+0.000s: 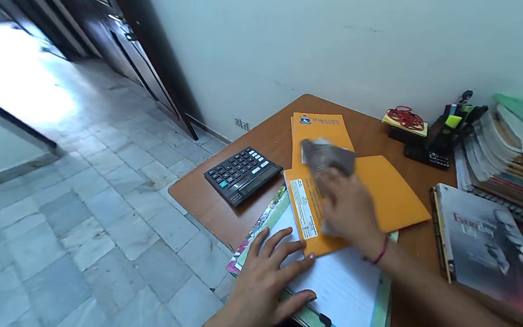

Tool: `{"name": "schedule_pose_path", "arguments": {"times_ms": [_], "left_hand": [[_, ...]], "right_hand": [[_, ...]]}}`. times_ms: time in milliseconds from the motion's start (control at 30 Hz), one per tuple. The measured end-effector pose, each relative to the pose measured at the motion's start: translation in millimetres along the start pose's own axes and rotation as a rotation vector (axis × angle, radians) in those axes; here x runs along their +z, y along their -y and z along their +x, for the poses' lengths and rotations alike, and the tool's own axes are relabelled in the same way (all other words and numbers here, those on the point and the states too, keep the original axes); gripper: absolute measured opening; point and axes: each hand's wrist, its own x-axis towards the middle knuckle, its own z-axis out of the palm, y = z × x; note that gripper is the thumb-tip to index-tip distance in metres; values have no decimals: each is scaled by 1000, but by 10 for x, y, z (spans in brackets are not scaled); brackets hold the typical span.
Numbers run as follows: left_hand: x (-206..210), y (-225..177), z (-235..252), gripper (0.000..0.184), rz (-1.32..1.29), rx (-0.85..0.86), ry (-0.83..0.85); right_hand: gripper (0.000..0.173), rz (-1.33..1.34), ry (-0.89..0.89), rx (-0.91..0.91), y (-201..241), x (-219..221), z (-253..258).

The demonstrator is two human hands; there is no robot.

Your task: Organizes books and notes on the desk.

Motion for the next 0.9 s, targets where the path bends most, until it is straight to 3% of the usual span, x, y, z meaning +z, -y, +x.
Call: {"name": "schedule_pose_path", "arguments": {"times_ms": [100, 200, 267, 467, 567, 700, 900], "left_hand": [[-10, 5, 2, 43, 0, 9, -5], [-44, 2, -4, 42, -14, 3, 26], [-46, 9, -4, 41, -25, 1, 36], [-18, 25, 12, 42, -55, -14, -5], [-19, 22, 7, 47, -94, -62, -38], [9, 34, -5, 42, -49, -20, -56], [21, 49, -9, 40, -43, -6, -77]], "right_hand": [[44, 16, 81, -233, 313, 183, -187], [43, 83, 124, -218, 176, 118, -172], [41, 46, 44, -178, -97, 61, -134], [39, -81, 16, 209, -1229, -443, -59], [36, -94, 22, 457, -1480, -589, -112], [38, -88, -141, 352, -1054, -364, -235], [43, -2, -95, -211, 84, 167, -540]]}}
